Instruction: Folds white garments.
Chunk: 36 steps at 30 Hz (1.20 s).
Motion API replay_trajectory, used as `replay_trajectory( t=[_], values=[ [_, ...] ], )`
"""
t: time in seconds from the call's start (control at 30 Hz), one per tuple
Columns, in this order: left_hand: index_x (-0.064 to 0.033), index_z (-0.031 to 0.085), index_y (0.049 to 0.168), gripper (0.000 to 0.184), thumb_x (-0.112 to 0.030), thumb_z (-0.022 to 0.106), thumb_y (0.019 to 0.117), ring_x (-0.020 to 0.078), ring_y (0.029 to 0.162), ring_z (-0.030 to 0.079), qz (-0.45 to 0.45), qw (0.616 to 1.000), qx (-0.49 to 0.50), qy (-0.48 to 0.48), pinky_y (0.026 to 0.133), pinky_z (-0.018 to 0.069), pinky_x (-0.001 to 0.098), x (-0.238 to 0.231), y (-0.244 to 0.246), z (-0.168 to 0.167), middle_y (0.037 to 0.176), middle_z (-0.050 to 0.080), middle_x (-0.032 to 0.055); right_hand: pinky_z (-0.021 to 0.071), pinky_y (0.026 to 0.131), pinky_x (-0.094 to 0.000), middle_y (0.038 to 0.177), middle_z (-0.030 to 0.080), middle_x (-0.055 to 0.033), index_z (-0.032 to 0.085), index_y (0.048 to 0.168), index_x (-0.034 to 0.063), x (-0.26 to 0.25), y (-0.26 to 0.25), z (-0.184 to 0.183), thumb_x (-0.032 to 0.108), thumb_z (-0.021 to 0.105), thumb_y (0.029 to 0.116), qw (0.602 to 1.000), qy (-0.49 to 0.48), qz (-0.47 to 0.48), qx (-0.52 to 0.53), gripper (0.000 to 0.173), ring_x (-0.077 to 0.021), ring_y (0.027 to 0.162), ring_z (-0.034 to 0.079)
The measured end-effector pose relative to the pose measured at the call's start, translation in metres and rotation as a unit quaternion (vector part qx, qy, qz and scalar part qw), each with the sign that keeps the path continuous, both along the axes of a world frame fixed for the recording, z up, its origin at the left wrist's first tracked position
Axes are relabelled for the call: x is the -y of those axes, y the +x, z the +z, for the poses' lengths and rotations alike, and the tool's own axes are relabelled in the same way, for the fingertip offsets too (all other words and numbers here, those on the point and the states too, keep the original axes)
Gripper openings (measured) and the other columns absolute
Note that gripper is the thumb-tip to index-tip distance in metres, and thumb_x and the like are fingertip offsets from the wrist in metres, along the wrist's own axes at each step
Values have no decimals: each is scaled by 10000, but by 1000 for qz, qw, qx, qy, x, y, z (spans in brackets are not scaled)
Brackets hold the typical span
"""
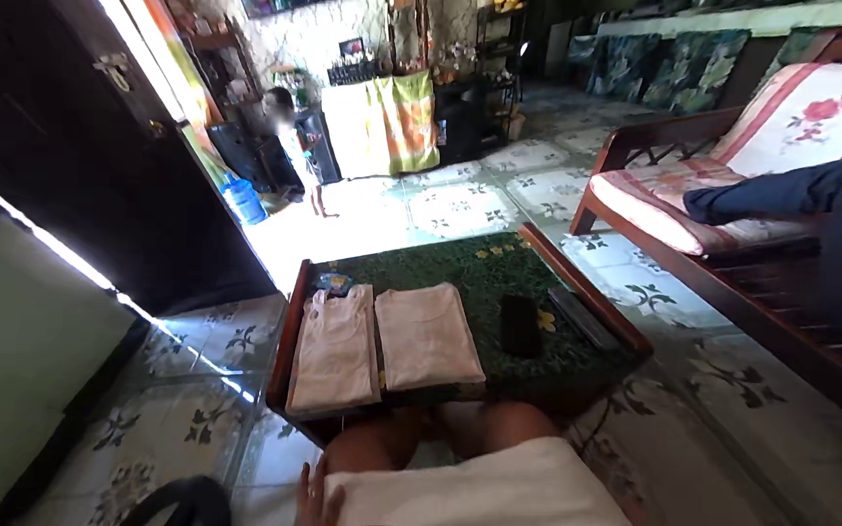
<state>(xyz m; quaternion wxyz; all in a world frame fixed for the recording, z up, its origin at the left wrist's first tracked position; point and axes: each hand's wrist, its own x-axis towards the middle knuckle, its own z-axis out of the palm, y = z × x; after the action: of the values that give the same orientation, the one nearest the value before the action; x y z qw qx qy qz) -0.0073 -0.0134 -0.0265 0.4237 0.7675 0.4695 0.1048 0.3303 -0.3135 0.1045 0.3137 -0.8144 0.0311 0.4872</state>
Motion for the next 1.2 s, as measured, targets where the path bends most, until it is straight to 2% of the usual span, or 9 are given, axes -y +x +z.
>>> replay_trajectory(
  t=[0.1,0.17,0.33,0.47,0.6,0.73,0.9,1.07,1.2],
  values=[
    [-97,397,1569,599,-341,526,1037,498,1500,242,20,999,-26,25,1179,308,620,1,2,1,1661,132,293,513,936,-561,1339,583,-299,510,1409,-57,50,54,-156,395,478,1072,982,96,-48,154,565,-384,1176,610],
    [-115,411,1565,566,-314,532,1049,463,1510,248,2,999,-49,19,1185,307,602,5,8,21,1677,118,258,486,975,-586,1287,622,-270,555,1364,-33,63,90,-178,511,497,1043,987,45,-24,150,634,-371,1158,621],
    [-117,365,1588,719,-538,442,1010,451,1528,192,-110,989,-100,8,1165,249,675,15,5,30,1691,75,229,486,978,-557,1274,601,-269,525,1380,-27,53,111,-131,468,518,1049,980,-4,-53,191,595,-351,1132,614],
    [-140,337,1604,782,-612,439,990,472,1521,193,-135,978,-161,19,1155,237,701,26,5,35,1698,27,220,413,1003,-672,1235,591,-372,582,1278,-96,59,122,-143,487,519,1047,965,-80,32,246,631,-495,1166,578],
    [-101,444,1547,673,-519,468,1021,510,1517,180,-128,975,-142,110,1149,156,759,43,14,45,1671,123,275,315,1134,-670,1480,364,-435,304,1543,-92,29,90,-134,361,568,1050,945,-88,130,288,719,-576,1379,386],
    [-241,512,1518,638,-618,358,1026,482,1535,146,-156,961,-152,170,1136,142,779,62,25,44,1672,222,200,311,1163,-634,1608,275,-310,205,1622,35,-7,18,-116,386,545,1030,920,90,161,345,767,-483,1468,316],
    [-250,414,1576,823,-763,364,935,502,1538,71,-107,964,-218,108,1152,180,745,57,18,26,1692,100,223,190,1228,-624,1707,67,-195,145,1650,111,-16,14,-129,568,467,1016,925,84,250,275,845,-398,1566,118],
    [-148,192,1646,858,-673,370,990,478,1545,78,-51,977,-206,-5,1203,187,667,35,6,31,1685,8,266,267,1189,-638,1686,190,-189,132,1652,134,-17,26,-124,563,330,1072,961,24,174,213,748,-393,1521,278],
    [-95,394,1573,719,-578,380,1041,519,1530,92,-84,971,-180,136,1137,84,787,32,26,41,1667,138,279,227,1197,-651,1626,328,-222,338,1585,49,-37,13,-116,376,431,1066,857,93,280,423,621,-436,1514,271]
  ],
)
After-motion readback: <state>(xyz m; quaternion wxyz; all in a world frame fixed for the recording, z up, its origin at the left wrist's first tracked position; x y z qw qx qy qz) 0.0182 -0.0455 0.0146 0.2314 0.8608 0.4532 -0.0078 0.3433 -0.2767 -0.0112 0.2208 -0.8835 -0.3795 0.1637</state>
